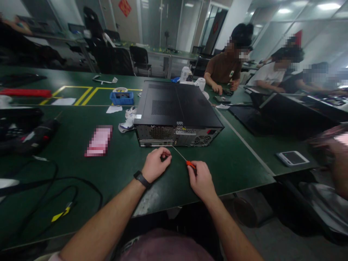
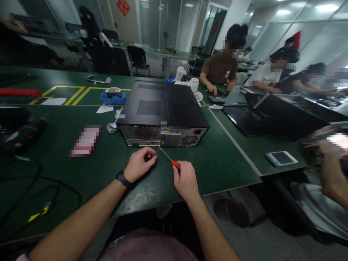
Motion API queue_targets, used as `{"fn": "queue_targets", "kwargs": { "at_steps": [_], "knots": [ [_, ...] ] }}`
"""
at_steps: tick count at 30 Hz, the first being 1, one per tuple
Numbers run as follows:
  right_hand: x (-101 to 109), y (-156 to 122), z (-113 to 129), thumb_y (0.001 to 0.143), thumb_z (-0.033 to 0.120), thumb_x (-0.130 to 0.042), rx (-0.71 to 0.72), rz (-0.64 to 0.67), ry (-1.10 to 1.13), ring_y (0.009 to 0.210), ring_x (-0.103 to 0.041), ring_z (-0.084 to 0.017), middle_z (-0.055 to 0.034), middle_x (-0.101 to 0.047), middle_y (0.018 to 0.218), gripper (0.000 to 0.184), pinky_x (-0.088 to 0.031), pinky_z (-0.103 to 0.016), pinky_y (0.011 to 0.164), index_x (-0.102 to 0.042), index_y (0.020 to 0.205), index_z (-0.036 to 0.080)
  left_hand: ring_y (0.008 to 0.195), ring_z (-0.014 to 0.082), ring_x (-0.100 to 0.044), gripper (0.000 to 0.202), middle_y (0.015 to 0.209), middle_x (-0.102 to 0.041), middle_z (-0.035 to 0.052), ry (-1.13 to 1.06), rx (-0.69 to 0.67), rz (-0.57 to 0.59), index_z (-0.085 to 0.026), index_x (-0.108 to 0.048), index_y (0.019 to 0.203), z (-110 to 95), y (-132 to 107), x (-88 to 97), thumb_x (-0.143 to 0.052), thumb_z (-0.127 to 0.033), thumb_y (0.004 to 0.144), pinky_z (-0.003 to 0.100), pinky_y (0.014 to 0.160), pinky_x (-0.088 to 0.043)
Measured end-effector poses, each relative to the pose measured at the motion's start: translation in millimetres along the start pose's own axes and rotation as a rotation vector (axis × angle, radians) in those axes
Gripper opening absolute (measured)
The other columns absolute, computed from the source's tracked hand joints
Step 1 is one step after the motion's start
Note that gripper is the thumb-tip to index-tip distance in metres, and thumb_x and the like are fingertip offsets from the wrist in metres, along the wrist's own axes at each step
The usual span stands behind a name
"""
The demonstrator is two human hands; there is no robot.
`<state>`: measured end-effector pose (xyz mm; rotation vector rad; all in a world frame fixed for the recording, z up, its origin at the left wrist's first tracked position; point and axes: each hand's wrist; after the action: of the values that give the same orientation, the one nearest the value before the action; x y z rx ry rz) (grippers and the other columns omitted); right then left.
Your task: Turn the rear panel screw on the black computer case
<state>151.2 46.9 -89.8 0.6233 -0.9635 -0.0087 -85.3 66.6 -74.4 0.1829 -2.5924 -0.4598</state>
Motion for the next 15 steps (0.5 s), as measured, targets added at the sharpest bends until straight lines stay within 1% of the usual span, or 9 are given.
{"fn": "queue_targets", "kwargs": {
  "at_steps": [2,5,9,15],
  "knots": [
    [0.1,0.3,0.3,0.105,0.029,-0.054,-0.010,-0.034,0.002,0.090,-0.062,-0.027,-0.0118,-0.069,0.096,0.015,-0.051,-0.042,0.082,-0.063,0.107,0.017,0.077,0.0183,-0.065,0.009,0.084,-0.076,0.0012,-0.031,0.013,-0.003,-0.024,-0.073,0.091,-0.6,-1.8,-2.0,-0.073,-0.020,0.083,0.032,0.076,-0.050],
    [0.4,0.0,0.9,0.105,0.029,-0.054,-0.031,-0.073,0.007,0.091,-0.062,-0.028,-0.0126,-0.068,0.097,0.015,-0.052,-0.043,0.083,-0.063,0.107,0.018,0.077,0.0181,-0.066,0.013,0.088,-0.078,0.0023,-0.079,0.034,-0.004,-0.024,-0.076,0.098,-1.5,-2.6,-4.5,-0.072,-0.022,0.085,0.032,0.076,-0.051],
    [0.2,-0.4,1.6,0.105,0.030,-0.054,-0.045,-0.084,0.008,0.092,-0.063,-0.028,-0.0124,-0.069,0.097,0.015,-0.052,-0.043,0.083,-0.064,0.106,0.019,0.078,0.0184,-0.067,0.017,0.090,-0.079,0.0040,-0.149,0.073,0.001,-0.023,-0.080,0.102,-2.7,-0.8,-5.3,-0.070,-0.027,0.088,0.032,0.078,-0.052],
    [0.6,-0.1,1.1,0.104,0.030,-0.056,-0.049,-0.072,-0.001,0.092,-0.064,-0.028,-0.0121,-0.070,0.098,0.014,-0.053,-0.043,0.083,-0.065,0.106,0.019,0.074,0.0183,-0.066,0.019,0.083,-0.077,0.0034,-0.293,0.181,-0.027,-0.022,-0.082,0.099,-4.4,2.9,-4.6,-0.074,-0.033,0.086,0.032,0.075,-0.051]
  ]
}}
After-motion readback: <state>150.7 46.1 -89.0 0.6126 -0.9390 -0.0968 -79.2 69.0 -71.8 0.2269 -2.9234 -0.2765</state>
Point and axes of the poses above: each hand's wrist, its own y-axis towards the middle knuckle, its own x-axis out of the back of the hand, z = x × y
